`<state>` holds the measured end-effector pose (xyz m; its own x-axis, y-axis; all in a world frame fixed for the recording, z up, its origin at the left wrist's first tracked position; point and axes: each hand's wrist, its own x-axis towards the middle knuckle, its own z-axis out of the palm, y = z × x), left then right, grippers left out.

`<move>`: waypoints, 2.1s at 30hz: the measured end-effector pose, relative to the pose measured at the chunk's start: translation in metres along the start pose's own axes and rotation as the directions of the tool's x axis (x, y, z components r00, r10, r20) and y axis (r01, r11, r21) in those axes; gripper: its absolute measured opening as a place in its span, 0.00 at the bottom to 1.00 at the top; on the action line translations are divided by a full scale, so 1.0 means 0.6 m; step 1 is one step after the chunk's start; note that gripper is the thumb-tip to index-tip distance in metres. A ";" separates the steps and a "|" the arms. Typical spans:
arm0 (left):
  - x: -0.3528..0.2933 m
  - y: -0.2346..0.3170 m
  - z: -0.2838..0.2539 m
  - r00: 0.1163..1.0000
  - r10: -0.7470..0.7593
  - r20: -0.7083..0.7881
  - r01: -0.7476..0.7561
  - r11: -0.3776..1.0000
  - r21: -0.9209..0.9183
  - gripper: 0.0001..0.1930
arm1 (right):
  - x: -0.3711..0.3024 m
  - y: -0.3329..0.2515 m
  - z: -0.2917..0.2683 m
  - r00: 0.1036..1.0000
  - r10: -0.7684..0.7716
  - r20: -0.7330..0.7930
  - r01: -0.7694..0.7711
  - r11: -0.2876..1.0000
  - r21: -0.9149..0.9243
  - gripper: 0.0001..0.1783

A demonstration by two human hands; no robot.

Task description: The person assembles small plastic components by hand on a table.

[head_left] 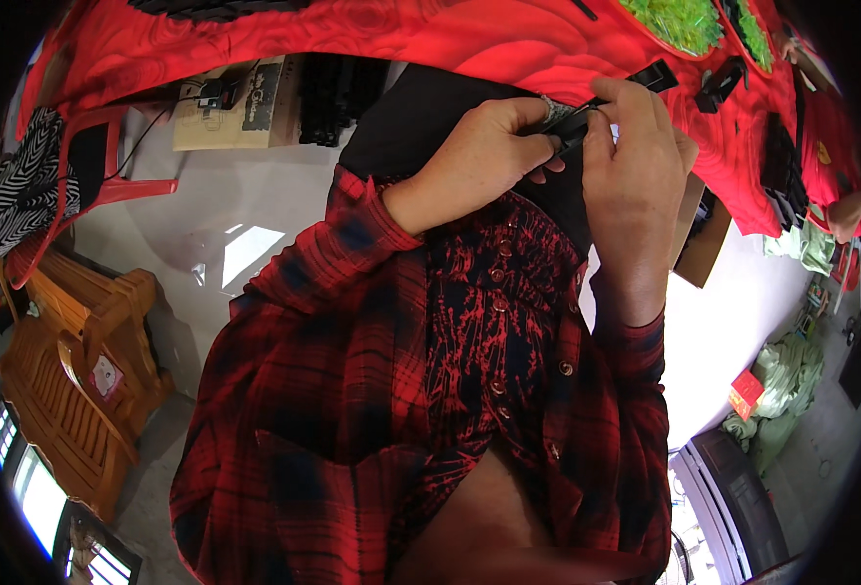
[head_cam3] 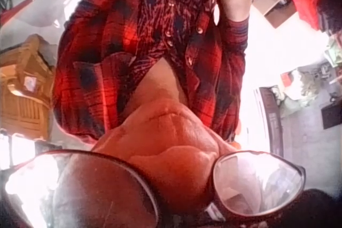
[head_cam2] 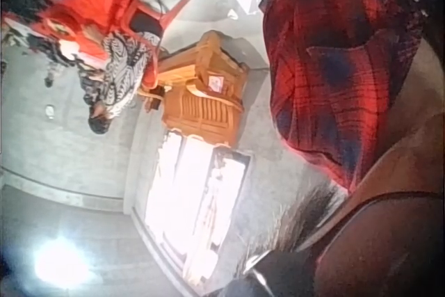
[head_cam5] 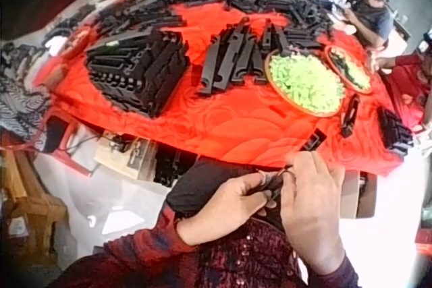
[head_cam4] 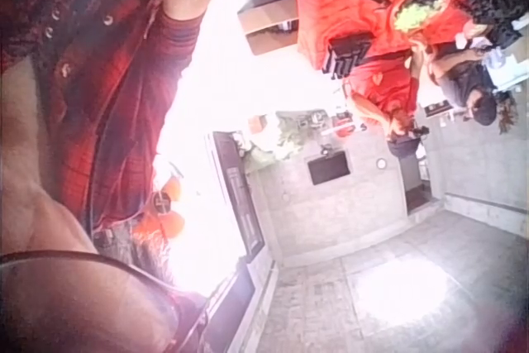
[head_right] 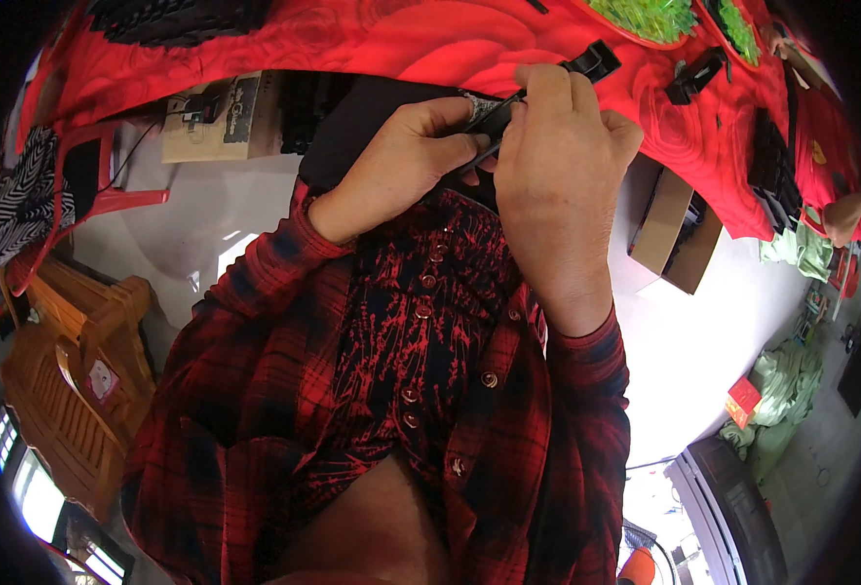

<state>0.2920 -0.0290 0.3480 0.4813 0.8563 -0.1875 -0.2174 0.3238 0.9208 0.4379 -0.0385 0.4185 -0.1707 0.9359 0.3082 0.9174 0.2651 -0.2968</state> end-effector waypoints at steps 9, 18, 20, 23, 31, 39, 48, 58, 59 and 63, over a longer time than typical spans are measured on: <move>0.001 0.000 -0.002 0.999 -0.011 -0.033 0.010 1.000 -0.022 0.11 | 0.006 0.001 0.008 1.000 -0.009 -0.006 0.009 1.000 0.007 0.11; 0.001 -0.013 0.000 0.995 -0.023 -0.093 0.019 0.999 -0.043 0.10 | 0.017 0.012 0.033 0.997 0.066 0.035 -0.065 0.997 -0.042 0.13; 0.004 -0.019 -0.002 0.996 -0.002 -0.093 -0.001 1.000 -0.029 0.10 | 0.018 0.012 0.031 0.996 0.067 0.052 -0.066 0.997 -0.029 0.13; 0.003 -0.022 -0.004 0.996 0.012 -0.084 -0.013 1.000 -0.008 0.11 | 0.015 0.013 0.029 0.998 0.057 0.042 -0.056 0.998 -0.006 0.13; 0.004 -0.005 -0.008 0.998 -0.048 -0.048 0.051 0.997 0.065 0.11 | 0.004 0.008 0.033 0.994 0.097 0.059 -0.099 0.994 0.037 0.13; 0.022 0.003 -0.008 0.992 -0.110 0.062 0.100 0.985 0.144 0.11 | 0.000 0.016 0.033 0.981 0.168 0.095 -0.174 0.983 0.064 0.14; 0.043 -0.011 -0.002 0.975 -0.215 0.052 0.193 0.943 0.270 0.13 | -0.027 0.036 0.045 0.973 0.224 0.050 -0.229 0.958 0.173 0.13; 0.037 -0.024 -0.004 0.972 -0.213 0.096 0.209 0.976 0.053 0.09 | -0.053 0.042 0.067 0.976 0.216 -0.015 -0.201 0.929 0.312 0.14; 0.037 -0.024 -0.004 0.975 -0.202 0.093 0.203 0.979 0.000 0.09 | -0.054 0.042 0.069 0.984 0.173 -0.049 -0.151 0.941 0.302 0.14; 0.030 -0.030 0.001 0.990 -0.137 0.045 0.138 0.990 -0.011 0.09 | -0.050 0.037 0.061 0.984 0.177 0.004 -0.168 0.925 0.340 0.16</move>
<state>0.3048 -0.0195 0.3283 0.5444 0.7847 -0.2964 -0.1584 0.4432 0.8823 0.4502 -0.0521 0.3699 -0.0070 0.9689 0.2475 0.7555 0.1673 -0.6334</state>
